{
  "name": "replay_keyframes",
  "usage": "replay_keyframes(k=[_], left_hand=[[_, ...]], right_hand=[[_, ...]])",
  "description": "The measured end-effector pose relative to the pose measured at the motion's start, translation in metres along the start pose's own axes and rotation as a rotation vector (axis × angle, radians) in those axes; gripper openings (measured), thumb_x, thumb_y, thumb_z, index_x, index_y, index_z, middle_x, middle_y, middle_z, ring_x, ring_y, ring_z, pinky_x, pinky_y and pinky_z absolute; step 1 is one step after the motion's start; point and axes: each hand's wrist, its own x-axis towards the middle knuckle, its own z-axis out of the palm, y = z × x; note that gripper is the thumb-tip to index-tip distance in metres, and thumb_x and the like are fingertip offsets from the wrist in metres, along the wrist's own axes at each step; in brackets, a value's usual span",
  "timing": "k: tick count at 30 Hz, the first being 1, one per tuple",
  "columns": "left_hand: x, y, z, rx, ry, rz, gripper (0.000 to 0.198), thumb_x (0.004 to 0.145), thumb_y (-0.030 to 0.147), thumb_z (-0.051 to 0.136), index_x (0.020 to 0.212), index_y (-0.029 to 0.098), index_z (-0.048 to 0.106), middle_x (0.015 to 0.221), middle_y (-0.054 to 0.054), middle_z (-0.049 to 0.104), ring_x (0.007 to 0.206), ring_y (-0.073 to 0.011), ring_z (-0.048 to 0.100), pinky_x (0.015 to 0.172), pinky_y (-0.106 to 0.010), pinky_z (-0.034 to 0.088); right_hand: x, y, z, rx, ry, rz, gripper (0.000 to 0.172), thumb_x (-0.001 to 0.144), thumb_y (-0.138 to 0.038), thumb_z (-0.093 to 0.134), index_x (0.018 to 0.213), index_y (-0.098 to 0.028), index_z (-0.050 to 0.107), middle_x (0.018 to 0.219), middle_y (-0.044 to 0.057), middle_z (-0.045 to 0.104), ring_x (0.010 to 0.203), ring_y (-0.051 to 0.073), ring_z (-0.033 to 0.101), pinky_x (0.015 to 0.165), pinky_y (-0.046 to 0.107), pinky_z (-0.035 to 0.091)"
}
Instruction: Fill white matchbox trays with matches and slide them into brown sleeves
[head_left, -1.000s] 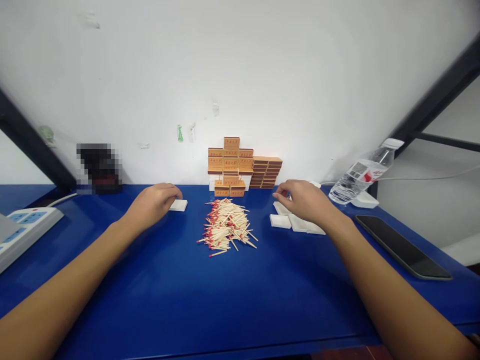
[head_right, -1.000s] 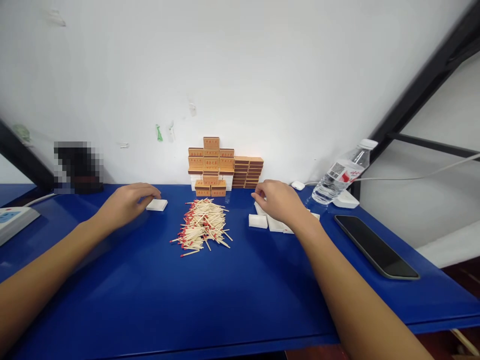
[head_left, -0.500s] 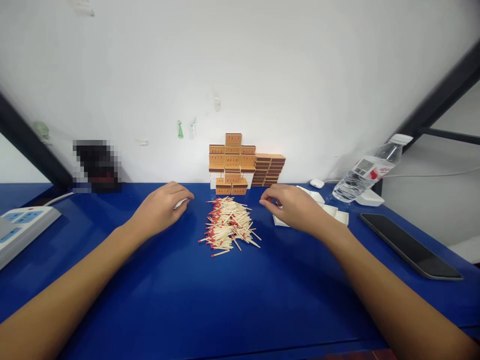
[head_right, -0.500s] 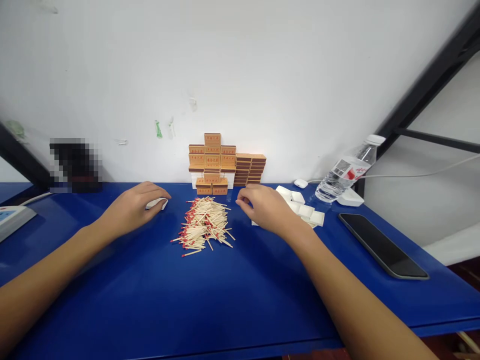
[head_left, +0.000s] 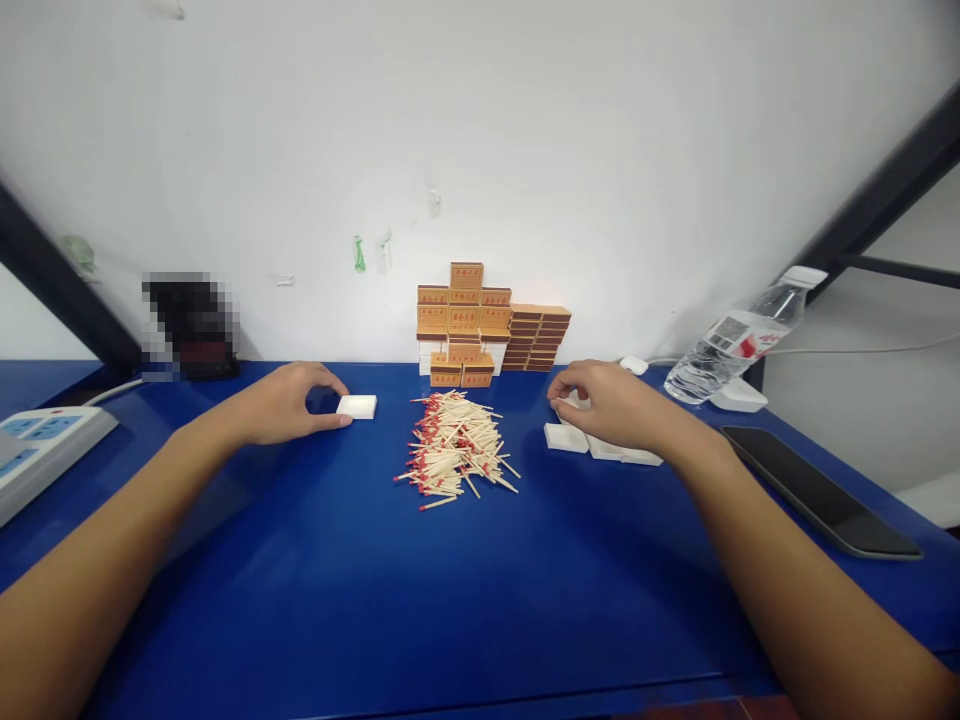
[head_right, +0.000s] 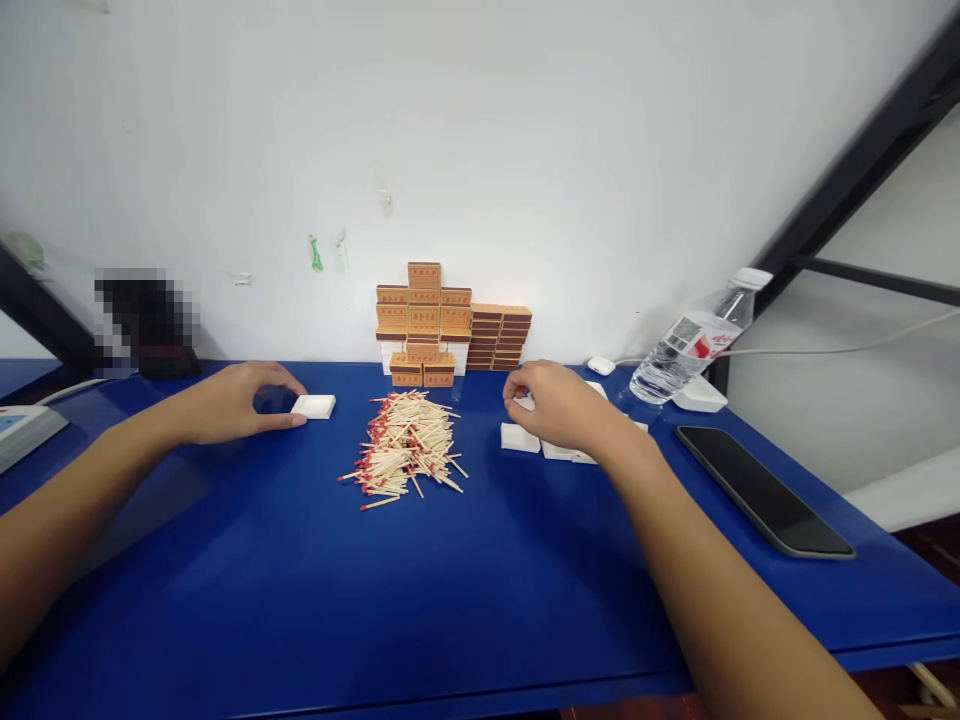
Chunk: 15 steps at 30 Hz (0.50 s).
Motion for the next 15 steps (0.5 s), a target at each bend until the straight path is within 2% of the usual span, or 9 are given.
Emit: replay_keyframes(k=[4,10,15], left_hand=[[-0.001,0.004,-0.004,-0.050,0.022,0.008,0.035,0.076,0.058,0.077,0.094,0.027,0.080,0.095,-0.005,0.079,0.081,-0.0245,0.072,0.070,-0.032,0.056],[-0.002,0.031,-0.008,-0.108,0.187,-0.033,0.038,0.080,0.057,0.076,0.095,0.022,0.076,0.096,-0.006,0.079,0.081,-0.0232,0.071,0.073,-0.033,0.057],[-0.005,0.060,-0.010,-0.126,0.337,0.058,0.033,0.086,0.050,0.073,0.104,0.022,0.073,0.101,-0.004,0.077,0.087,-0.0204,0.069,0.082,-0.032,0.055]], right_hand=[[0.006,-0.014,0.009,0.021,0.082,-0.041,0.019,0.093,-0.023,0.055,0.087,-0.020,0.073,0.089,0.009,0.073,0.085,0.024,0.064,0.075,0.035,0.047],[0.011,-0.053,0.016,0.225,0.184,-0.183,0.012,0.098,-0.028,0.063,0.098,-0.022,0.073,0.089,0.004,0.071,0.079,0.019,0.060,0.073,0.031,0.047],[0.020,-0.082,0.025,0.273,0.208,-0.339,0.019,0.101,-0.028,0.063,0.118,-0.025,0.070,0.109,0.008,0.069,0.102,0.023,0.062,0.091,0.038,0.051]])
